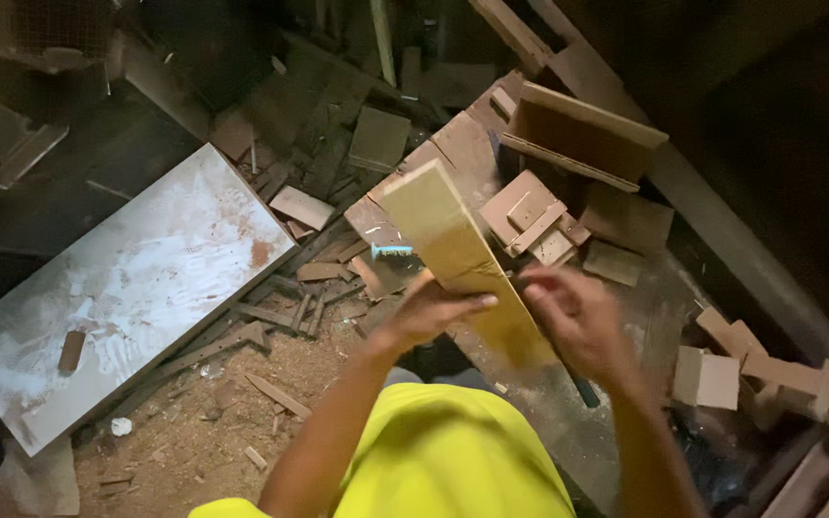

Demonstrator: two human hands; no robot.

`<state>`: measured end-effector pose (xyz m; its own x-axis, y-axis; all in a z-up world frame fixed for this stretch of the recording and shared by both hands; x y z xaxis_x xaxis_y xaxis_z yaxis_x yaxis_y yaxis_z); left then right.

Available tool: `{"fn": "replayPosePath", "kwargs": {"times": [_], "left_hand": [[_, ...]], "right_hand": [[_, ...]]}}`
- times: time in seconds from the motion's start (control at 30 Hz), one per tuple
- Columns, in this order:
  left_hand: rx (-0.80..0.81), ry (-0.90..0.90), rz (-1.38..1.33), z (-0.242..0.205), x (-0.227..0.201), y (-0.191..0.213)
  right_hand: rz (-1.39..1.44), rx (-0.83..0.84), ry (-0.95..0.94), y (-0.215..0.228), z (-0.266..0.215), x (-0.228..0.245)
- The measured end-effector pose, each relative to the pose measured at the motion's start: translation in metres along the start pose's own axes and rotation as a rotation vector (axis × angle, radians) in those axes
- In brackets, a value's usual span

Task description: The person uses a hammer and a blue cylindrical tool to drive fasteners into small wooden pieces on a workbench. They repeatedly position the tool, strike it with the hammer, and occasionally inspect the joined wood. The workspace contains scattered wood scraps and assembled parts.

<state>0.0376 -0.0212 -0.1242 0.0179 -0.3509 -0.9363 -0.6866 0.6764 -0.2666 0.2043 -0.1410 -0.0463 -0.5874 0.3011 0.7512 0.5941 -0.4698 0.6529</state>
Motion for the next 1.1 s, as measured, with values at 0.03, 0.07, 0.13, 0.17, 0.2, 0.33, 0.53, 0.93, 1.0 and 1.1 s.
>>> {"fn": "replayPosePath", "kwargs": {"times": [0.03,0.07,0.13,0.17,0.2,0.33,0.53,0.93,1.0,1.1], "left_hand": [[-0.06,0.115,0.029,0.001,0.02,-0.006],[-0.119,0.23,0.057,0.001,0.04,-0.009],[-0.125,0.312,-0.155,-0.006,0.076,-0.017],[-0.125,0.353,-0.262,-0.009,0.095,-0.022],[-0.175,0.415,-0.368,-0.008,0.115,-0.024],[-0.555,0.586,-0.611,-0.007,0.196,0.002],[-0.894,0.663,-0.375,-0.022,0.293,0.071],[-0.929,0.652,-0.456,-0.017,0.321,0.06],[-0.928,0.676,-0.411,-0.017,0.317,0.056],[-0.895,0.718,-0.305,-0.018,0.312,0.052]], "right_hand": [[0.106,0.095,-0.125,-0.011,-0.007,-0.009],[0.211,0.191,-0.25,-0.023,-0.013,-0.018],[0.104,0.136,-0.268,-0.036,-0.017,-0.033],[0.049,0.107,-0.28,-0.041,-0.019,-0.042],[0.004,0.109,-0.321,-0.047,-0.022,-0.053],[-0.125,0.1,-0.42,-0.072,-0.032,-0.094],[-0.34,0.308,-0.424,-0.108,-0.05,-0.157],[-0.461,-0.109,0.068,-0.116,-0.059,-0.184],[-0.588,-0.169,0.064,-0.101,-0.066,-0.191],[-0.672,-0.096,-0.08,-0.083,-0.069,-0.219]]}}
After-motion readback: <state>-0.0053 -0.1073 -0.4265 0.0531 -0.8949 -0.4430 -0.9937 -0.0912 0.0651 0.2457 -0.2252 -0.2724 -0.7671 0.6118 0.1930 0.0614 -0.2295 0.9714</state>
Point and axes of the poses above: each hand's wrist, its own z-axis towards the middle knuckle, its own y-axis out of the back of the hand, x = y × z, the point moved 4 cm from there along z, towards the middle knuckle, and after that the axes turned 14 degrees about -x, right-handed, at the moved point
